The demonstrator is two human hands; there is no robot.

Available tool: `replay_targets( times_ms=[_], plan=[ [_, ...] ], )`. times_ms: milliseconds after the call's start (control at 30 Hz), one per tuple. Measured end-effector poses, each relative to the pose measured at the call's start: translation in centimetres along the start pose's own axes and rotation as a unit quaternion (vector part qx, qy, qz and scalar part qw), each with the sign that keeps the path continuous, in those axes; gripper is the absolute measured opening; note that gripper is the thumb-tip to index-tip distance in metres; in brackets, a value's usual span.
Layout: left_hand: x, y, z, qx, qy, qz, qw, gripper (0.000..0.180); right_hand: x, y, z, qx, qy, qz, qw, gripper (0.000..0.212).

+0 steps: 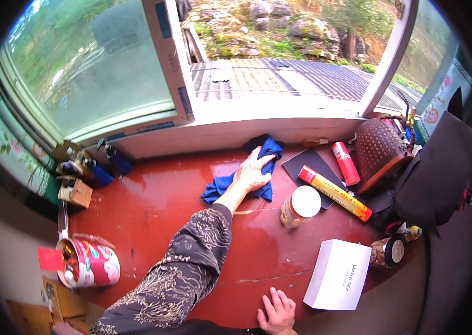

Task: The person adjusts a decorative paper flower arrangement on a bed, then wipes a red table with a blue cloth while moving various items such as boxes, bottles, and a bouquet of red roses. The person continues wiping the table and side surfaces, repositioning items to clear the surface.

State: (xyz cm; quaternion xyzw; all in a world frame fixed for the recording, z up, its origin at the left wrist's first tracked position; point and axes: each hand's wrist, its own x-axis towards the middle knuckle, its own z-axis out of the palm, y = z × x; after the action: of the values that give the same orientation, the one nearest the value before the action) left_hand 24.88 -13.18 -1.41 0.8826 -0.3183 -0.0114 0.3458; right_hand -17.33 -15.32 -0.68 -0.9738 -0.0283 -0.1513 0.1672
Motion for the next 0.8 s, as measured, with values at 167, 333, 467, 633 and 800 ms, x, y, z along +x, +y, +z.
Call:
replay_targets(
  times_ms=[167, 333, 467, 633, 800],
  plan=[
    [-4.7, 1.4, -0.4, -0.037, 0.002, -0.041, 0.998, 0.061, -0.1, 0.9, 0.1, 0.024, -0.009, -0.039, 0.999, 0.041],
    [-13.6, 5.3, 0.3, -0.015, 0.041, -0.026, 0.999, 0.057, 0.2, 1.8, -1.7, 0.204, -0.006, -0.062, 0.977, 0.04],
    [-22.0, 8.2, 1.1, 0.005, 0.064, -0.006, 0.998, 0.052, 3.0, 1.7, -6.9, 0.359, 0.015, -0.102, 0.927, 0.043],
    [-30.3, 12.5, 1.9, -0.012, 0.075, 0.009, 0.997, 0.047, 12.3, 3.1, -11.0, 0.21, 0.164, -0.163, 0.95, 0.051],
    [-36.4, 14.3, 0.8, -0.039, 0.038, 0.054, 0.997, 0.04, 21.5, 9.7, -8.4, -0.026, 0.157, -0.114, 0.981, 0.068]
  ],
)
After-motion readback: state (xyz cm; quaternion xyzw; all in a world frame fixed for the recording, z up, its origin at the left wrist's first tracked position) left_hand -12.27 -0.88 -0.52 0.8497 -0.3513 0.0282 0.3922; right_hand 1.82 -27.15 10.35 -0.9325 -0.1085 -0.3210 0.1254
